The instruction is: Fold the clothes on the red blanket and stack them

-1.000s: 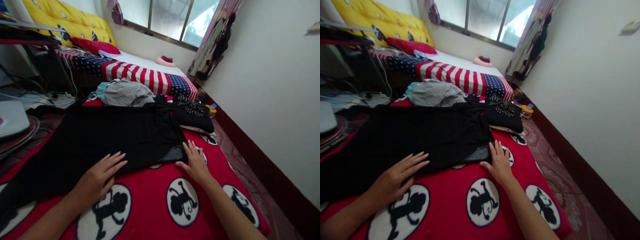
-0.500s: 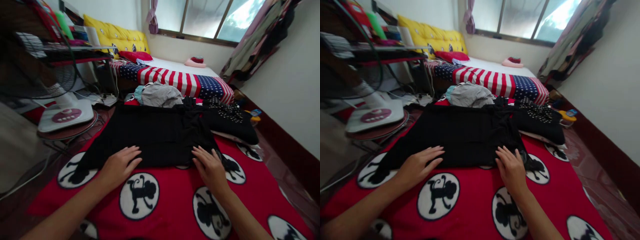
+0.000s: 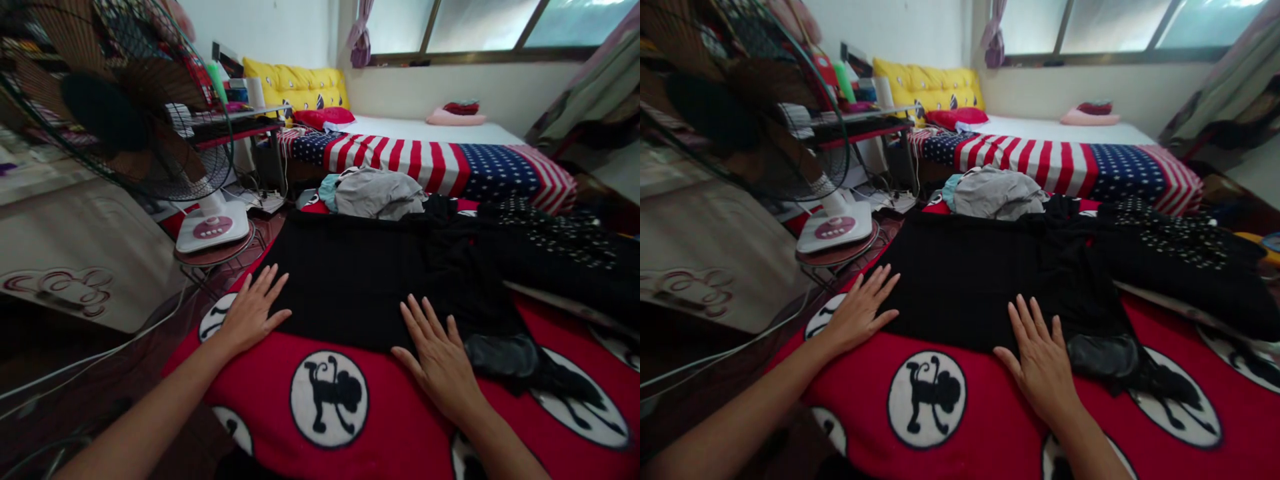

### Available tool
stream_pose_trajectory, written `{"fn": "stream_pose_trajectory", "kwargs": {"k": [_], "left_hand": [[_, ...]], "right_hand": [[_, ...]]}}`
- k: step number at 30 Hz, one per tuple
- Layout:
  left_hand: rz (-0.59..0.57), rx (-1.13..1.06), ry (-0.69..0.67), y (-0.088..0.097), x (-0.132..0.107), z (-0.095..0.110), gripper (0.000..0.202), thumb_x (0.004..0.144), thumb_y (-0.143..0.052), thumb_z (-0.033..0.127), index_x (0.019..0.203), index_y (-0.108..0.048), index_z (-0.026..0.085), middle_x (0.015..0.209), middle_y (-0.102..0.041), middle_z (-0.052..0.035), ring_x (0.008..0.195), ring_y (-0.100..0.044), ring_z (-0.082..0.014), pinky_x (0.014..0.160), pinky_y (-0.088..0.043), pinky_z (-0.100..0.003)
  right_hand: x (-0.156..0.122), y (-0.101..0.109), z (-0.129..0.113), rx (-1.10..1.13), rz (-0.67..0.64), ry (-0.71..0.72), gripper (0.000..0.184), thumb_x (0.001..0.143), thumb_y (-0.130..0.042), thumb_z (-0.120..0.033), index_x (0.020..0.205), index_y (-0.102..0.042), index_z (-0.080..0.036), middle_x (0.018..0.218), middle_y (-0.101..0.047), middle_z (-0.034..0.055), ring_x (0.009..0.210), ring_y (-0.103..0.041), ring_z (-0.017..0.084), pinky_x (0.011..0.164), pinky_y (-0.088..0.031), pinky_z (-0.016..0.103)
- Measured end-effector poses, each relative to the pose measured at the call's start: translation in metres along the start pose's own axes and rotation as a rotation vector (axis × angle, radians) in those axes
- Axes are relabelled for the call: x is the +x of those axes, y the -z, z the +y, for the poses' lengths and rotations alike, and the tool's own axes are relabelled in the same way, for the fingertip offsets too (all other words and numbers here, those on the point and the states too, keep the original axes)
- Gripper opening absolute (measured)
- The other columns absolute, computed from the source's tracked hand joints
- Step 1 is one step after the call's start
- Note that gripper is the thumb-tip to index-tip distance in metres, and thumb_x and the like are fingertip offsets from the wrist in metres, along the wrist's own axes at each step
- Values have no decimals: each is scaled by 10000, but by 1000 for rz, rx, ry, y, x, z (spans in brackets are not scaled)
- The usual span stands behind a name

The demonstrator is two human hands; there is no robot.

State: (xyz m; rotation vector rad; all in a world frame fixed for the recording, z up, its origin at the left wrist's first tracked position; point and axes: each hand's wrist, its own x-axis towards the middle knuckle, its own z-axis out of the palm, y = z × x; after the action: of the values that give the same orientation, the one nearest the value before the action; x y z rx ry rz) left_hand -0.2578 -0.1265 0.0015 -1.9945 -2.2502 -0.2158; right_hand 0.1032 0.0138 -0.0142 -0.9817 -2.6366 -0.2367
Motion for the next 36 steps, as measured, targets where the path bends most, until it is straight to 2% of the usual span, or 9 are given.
{"fn": "stream_pose_trajectory", "kwargs": {"k": [5,9,11,14,17,19,24,29,36], "left_hand": [[-94,70,171,5,-14,-30,605,984,-295,442,1526,-239,178,1608,-189,-114,1464,-246,-267,1143,-278,-541],[-106,198,221,21,-5,-22,521,936,-416,354,1422,-473,176,1541,-354,-154,1435,-264,-397,1085,-246,-686],[-10,231,208,29,10,-1,463,885,-501,324,1292,-609,130,1551,-318,-188,1437,-204,-457,1072,-204,-731],[121,63,58,33,41,55,434,881,-529,312,1251,-629,108,1583,-234,-191,1458,-192,-402,1127,-242,-634],[9,-269,-303,19,73,124,436,946,-450,290,1368,-528,216,1570,-320,-101,1446,-298,-249,1148,-322,-478],[-61,-393,-432,3,91,163,455,955,-439,254,1409,-475,253,1561,-345,-83,1436,-320,-214,1154,-320,-458],[36,-398,-425,-29,110,201,525,928,-527,361,1440,-422,320,1558,-349,-96,1434,-320,-269,1153,-290,-527],[87,-409,-419,-37,107,196,559,920,-536,381,1457,-380,367,1561,-350,-66,1427,-336,-267,1147,-310,-515],[87,-444,-418,-39,107,197,574,921,-532,378,1467,-358,374,1576,-320,-50,1432,-323,-274,1147,-317,-522]], "right_hand": [[2,0,-4,25,-13,-14,723,967,-331,-560,1561,-61,-249,1597,-221,75,1470,-199,304,1119,-231,614],[1,0,-4,73,-15,-27,731,946,-430,-531,1554,-140,-248,1589,-245,71,1469,-203,304,1123,-243,613],[1,2,-4,117,-14,-34,716,934,-476,-508,1543,-202,-250,1581,-269,74,1467,-211,303,1125,-251,612],[3,4,-3,222,0,-53,645,918,-532,-470,1497,-339,-260,1557,-331,84,1455,-248,306,1124,-266,617],[2,8,-2,403,77,-94,480,928,-539,-384,1391,-498,-265,1494,-447,89,1413,-353,286,1125,-297,594],[-1,12,-2,561,168,-164,376,947,-507,-321,1313,-568,-261,1435,-520,91,1353,-449,258,1114,-359,537],[-6,20,5,904,385,-416,253,946,-500,-308,1143,-649,-256,1305,-607,101,1110,-643,243,955,-536,431],[30,25,55,1016,453,-571,236,902,-549,-344,1073,-648,-215,1198,-642,111,998,-679,242,809,-591,395],[162,26,172,671,324,-881,250,837,-560,-201,1062,-632,-121,1044,-709,105,917,-694,185,738,-586,277]]}}
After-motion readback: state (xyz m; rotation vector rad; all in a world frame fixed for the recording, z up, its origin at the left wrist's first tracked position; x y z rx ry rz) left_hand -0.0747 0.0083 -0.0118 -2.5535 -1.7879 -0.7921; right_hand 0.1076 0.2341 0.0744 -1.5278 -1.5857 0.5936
